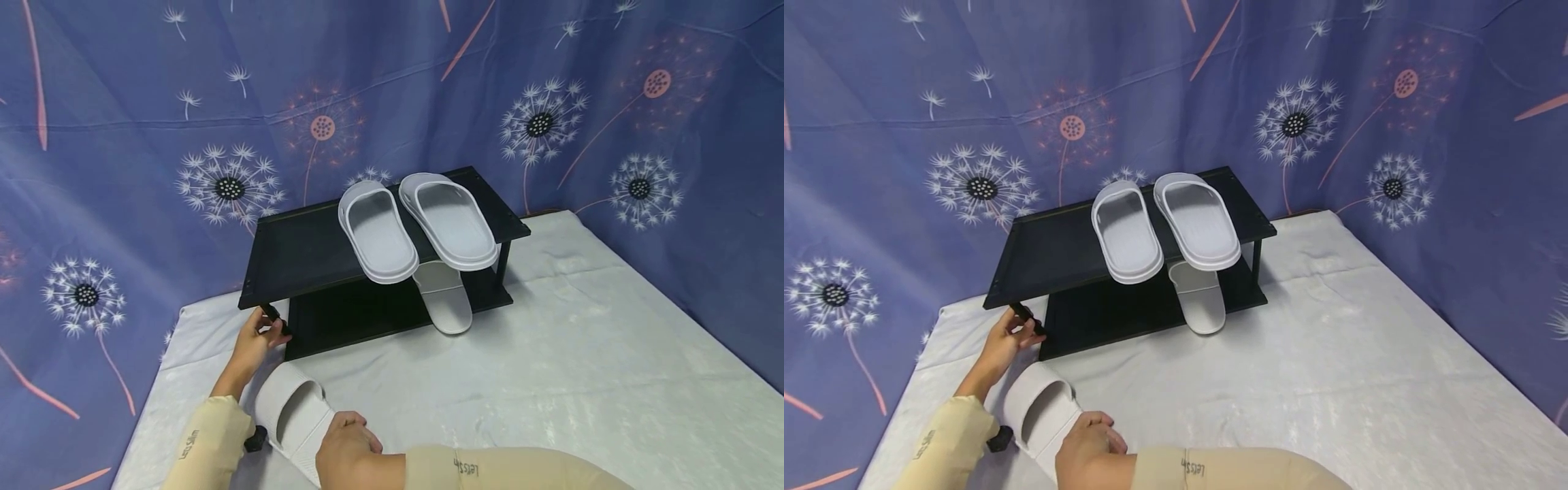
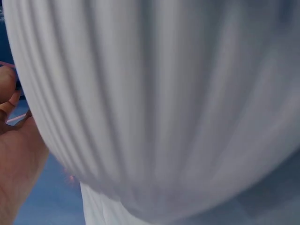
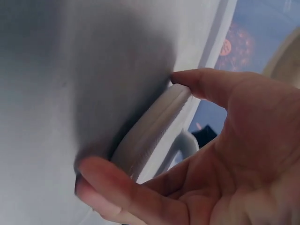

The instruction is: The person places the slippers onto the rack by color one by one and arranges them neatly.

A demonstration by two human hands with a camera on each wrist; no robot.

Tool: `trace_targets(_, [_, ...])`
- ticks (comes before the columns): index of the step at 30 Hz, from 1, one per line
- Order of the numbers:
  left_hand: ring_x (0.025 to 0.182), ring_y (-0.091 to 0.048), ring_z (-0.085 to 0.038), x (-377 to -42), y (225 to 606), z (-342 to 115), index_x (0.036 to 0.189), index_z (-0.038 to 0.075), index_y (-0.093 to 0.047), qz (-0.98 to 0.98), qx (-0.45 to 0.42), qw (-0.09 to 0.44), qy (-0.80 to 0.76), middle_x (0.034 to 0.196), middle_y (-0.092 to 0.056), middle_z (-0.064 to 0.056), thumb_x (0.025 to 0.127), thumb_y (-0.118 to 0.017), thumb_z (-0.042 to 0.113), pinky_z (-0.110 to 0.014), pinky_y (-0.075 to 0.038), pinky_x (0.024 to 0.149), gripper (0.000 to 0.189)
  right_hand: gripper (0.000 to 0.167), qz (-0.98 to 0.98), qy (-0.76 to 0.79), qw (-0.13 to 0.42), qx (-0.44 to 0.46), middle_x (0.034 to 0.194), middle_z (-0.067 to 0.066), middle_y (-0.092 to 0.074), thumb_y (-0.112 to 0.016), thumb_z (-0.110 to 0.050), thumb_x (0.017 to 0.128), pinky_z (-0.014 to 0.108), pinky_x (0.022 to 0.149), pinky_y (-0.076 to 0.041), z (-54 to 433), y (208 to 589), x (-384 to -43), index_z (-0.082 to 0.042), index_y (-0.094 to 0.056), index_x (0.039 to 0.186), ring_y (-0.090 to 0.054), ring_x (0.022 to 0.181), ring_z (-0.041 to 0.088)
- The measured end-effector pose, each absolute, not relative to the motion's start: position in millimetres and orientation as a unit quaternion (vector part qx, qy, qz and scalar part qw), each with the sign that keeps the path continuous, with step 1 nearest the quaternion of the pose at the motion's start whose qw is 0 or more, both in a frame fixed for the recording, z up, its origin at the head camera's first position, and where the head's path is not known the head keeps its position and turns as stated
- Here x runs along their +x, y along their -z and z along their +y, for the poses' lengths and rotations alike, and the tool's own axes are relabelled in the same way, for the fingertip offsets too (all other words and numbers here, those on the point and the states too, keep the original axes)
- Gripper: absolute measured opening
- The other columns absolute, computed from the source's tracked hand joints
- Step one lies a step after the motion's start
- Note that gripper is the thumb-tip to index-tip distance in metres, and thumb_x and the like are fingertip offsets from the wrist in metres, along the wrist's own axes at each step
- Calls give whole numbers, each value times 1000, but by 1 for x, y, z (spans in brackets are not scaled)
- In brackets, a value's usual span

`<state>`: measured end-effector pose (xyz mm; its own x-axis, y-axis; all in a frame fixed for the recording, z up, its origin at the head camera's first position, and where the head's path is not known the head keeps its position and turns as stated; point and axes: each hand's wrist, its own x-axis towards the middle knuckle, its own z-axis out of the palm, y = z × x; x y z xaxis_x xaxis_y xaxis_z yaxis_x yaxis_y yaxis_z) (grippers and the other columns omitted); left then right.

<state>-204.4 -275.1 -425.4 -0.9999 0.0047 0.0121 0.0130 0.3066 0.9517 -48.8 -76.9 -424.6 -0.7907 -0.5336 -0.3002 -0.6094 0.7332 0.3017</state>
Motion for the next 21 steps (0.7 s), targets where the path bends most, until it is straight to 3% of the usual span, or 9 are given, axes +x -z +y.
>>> trace_targets(4, [84, -68, -27, -205, 426, -275, 120, -4, -37, -808, -9, 6, 589, 105, -43, -18, 100, -47, 4, -41, -58, 89, 24, 68, 929, -192, 99, -302, 94, 22, -56, -57, -68, 81, 30, 32, -50, -69, 420, -55, -3, -71, 95, -55, 68, 28])
trace_targets(6, [83, -68, -26, -205, 426, -275, 120, -4, -37, -809, -10, 7, 588, 105, -44, -18, 100, -47, 3, -42, -58, 89, 23, 61, 927, -194, 100, -306, 96, 17, -58, -58, -65, 80, 29, 36, -51, -65, 418, -59, -7, -71, 95, -55, 74, 26])
trace_targets(10, [83, -68, -26, -205, 426, -275, 121, -4, -38, -808, -8, 6, 589, 104, -44, -18, 100, -47, 3, -42, -58, 89, 23, 56, 923, -179, 91, -329, 96, 11, -61, -64, -61, 76, 27, 56, -55, -56, 414, -68, -10, -71, 97, -54, 80, 23])
trace_targets(14, [84, -68, -27, -205, 426, -275, 120, -4, -38, -809, -7, 6, 588, 105, -44, -18, 100, -47, 3, -40, -59, 88, 23, 71, 930, -132, 84, -333, 100, 11, -62, -70, -60, 71, 23, 81, -55, -47, 409, -78, -3, -65, 112, -57, 89, 20])
trace_targets(17, [84, -69, -29, -205, 427, -276, 120, -4, -38, -810, -9, 8, 586, 105, -44, -19, 100, -48, 3, -40, -59, 87, 23, 76, 935, -104, 80, -328, 100, 10, -62, -74, -58, 67, 22, 87, -53, -42, 406, -84, 0, -62, 115, -58, 92, 20])
trace_targets(21, [83, -68, -28, -205, 427, -275, 119, -4, -38, -806, -13, 10, 591, 104, -44, -19, 100, -48, 2, -40, -59, 87, 23, 79, 943, -82, 69, -314, 98, 13, -61, -77, -55, 64, 22, 82, -55, -35, 403, -89, 4, -61, 114, -58, 90, 22])
